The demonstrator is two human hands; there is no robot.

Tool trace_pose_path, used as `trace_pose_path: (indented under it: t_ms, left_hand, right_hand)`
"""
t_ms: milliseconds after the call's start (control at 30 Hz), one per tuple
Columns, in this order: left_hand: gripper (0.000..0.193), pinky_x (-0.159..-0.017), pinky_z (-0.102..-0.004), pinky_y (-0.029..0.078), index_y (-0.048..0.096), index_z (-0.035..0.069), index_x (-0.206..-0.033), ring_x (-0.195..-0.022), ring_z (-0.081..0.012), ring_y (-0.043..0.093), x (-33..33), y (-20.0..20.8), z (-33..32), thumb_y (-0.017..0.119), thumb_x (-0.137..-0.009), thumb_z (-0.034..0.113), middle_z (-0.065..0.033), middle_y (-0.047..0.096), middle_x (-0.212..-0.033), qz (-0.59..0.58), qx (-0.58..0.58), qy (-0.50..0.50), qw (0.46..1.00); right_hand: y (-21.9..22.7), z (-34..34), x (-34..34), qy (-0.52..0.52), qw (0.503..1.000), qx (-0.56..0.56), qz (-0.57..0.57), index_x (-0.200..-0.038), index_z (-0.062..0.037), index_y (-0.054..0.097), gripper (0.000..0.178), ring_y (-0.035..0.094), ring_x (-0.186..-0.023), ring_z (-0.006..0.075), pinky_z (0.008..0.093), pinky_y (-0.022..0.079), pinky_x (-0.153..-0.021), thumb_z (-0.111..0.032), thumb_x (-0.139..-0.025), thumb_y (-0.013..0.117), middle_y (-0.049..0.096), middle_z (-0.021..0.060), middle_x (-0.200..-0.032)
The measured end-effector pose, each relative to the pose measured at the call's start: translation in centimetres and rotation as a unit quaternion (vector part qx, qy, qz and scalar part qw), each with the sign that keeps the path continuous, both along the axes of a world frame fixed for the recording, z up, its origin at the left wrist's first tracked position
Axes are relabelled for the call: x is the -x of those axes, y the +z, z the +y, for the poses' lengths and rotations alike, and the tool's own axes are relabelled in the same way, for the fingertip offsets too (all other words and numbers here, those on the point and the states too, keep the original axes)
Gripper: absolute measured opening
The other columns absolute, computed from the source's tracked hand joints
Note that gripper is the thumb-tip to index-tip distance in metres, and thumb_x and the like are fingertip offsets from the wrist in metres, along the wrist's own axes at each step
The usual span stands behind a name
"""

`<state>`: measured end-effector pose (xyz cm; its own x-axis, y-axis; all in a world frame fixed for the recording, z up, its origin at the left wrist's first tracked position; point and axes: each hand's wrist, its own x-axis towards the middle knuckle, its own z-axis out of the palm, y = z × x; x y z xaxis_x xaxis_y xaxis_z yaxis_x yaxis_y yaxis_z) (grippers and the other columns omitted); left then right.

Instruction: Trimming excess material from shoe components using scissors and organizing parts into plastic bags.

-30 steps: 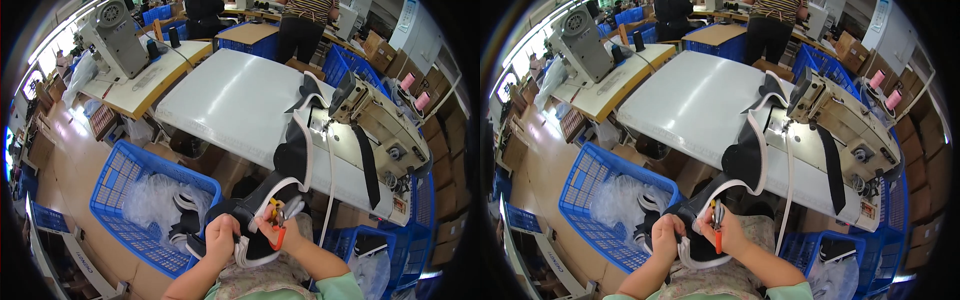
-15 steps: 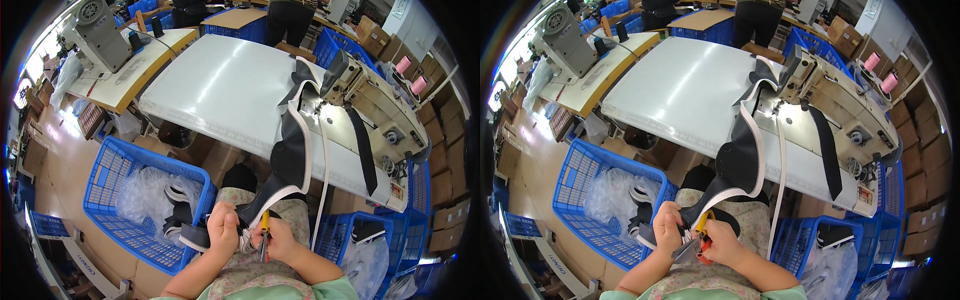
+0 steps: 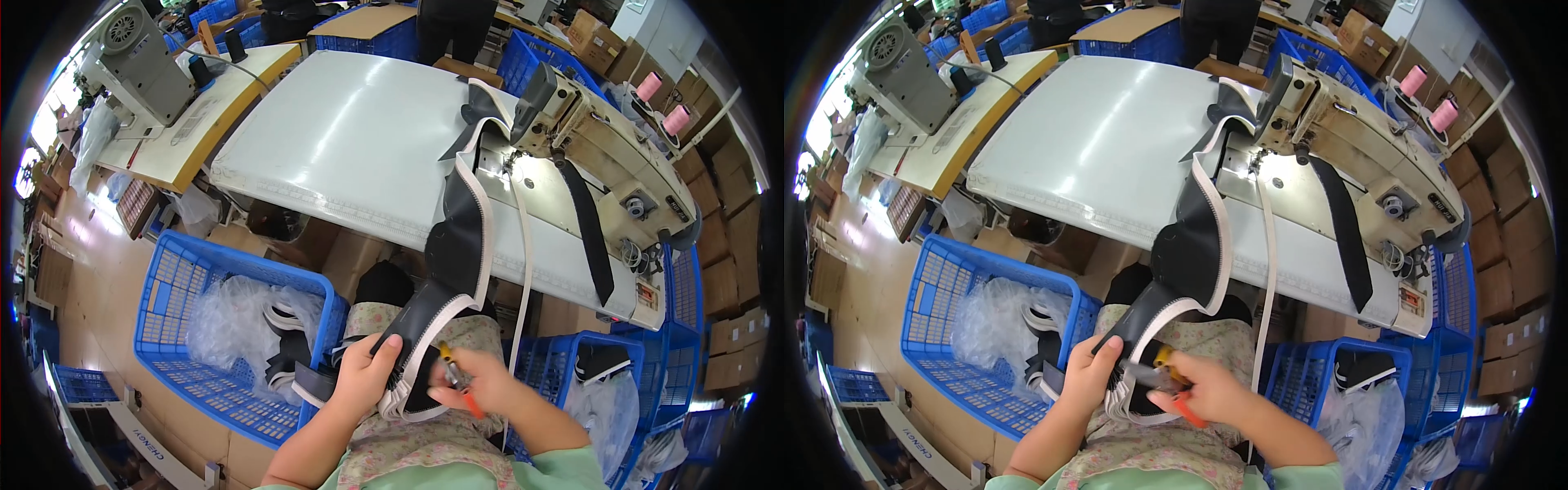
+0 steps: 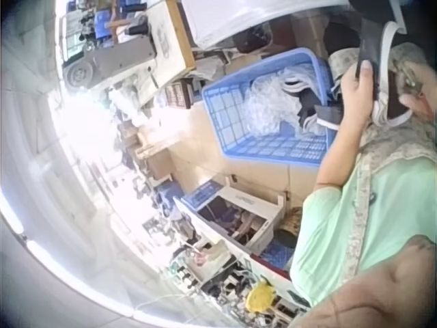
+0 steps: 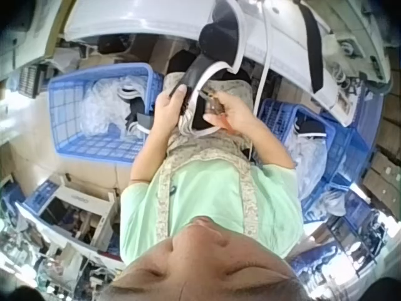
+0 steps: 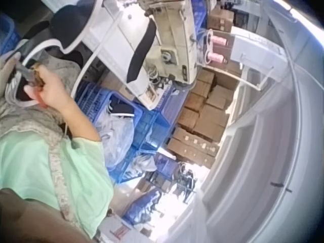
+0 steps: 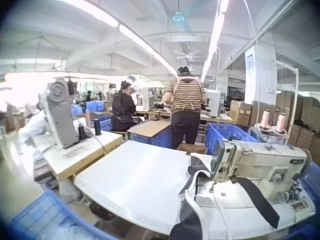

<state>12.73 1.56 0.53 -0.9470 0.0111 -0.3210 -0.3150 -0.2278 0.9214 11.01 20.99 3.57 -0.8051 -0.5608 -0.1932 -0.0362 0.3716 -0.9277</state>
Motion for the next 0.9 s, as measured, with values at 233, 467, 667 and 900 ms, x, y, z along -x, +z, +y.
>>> trace_pose_path:
  t_ms: [233, 467, 667, 900]
  left_hand:
    - [0.028, -0.051, -0.0309, 0.036, 0.051, -0.001, -0.079, -0.053, -0.0147, 0.045, 0.4, 0.5, 0.7, 0.046, -0.093, 0.023, -0.0088, 0.047, -0.056, 0.110, 0.180, 0.005, 0.978]
    - [0.025, -0.049, -0.0403, 0.038, 0.046, 0.003, -0.076, -0.053, -0.0374, 0.050, 0.3, 0.4, 2.0, 0.046, -0.092, 0.022, -0.0175, 0.049, -0.056, 0.144, 0.285, -0.034, 0.947]
    - [0.025, -0.049, -0.0430, 0.038, 0.046, 0.003, -0.075, -0.054, -0.0390, 0.051, 0.2, 0.1, 2.1, 0.046, -0.091, 0.023, -0.0180, 0.049, -0.056, 0.154, 0.311, -0.033, 0.937]
    - [0.025, -0.049, -0.0438, 0.039, 0.046, 0.004, -0.075, -0.055, -0.0386, 0.052, 0.0, 0.1, 2.3, 0.046, -0.091, 0.023, -0.0181, 0.050, -0.056, 0.172, 0.329, -0.041, 0.928]
  right_hand:
    - [3.8, 7.7, 0.9, 0.155, 0.950, -0.267, 0.044, -0.078, -0.0018, 0.054, 0.066, 0.053, -0.066, 0.0296, 0.0371, 0.042, -0.058, -0.061, -0.057, 0.073, 0.051, 0.0107, -0.067]
    - [3.2, 7.6, 1.2, 0.181, 0.936, -0.299, 0.037, -0.078, -0.0011, 0.055, 0.067, 0.054, -0.063, 0.0299, 0.0369, 0.042, -0.055, -0.063, -0.058, 0.070, 0.052, 0.0114, -0.064]
    - [3.5, 7.4, 1.5, 0.198, 0.930, -0.309, 0.026, -0.075, -0.0004, 0.055, 0.067, 0.052, -0.055, 0.0330, 0.0380, 0.041, -0.051, -0.065, -0.062, 0.067, 0.050, 0.0141, -0.059]
    - [4.1, 7.3, 1.3, 0.198, 0.921, -0.336, -0.006, -0.069, 0.0001, 0.058, 0.074, 0.052, -0.051, 0.0324, 0.0373, 0.042, -0.051, -0.074, -0.064, 0.057, 0.049, 0.0149, -0.052]
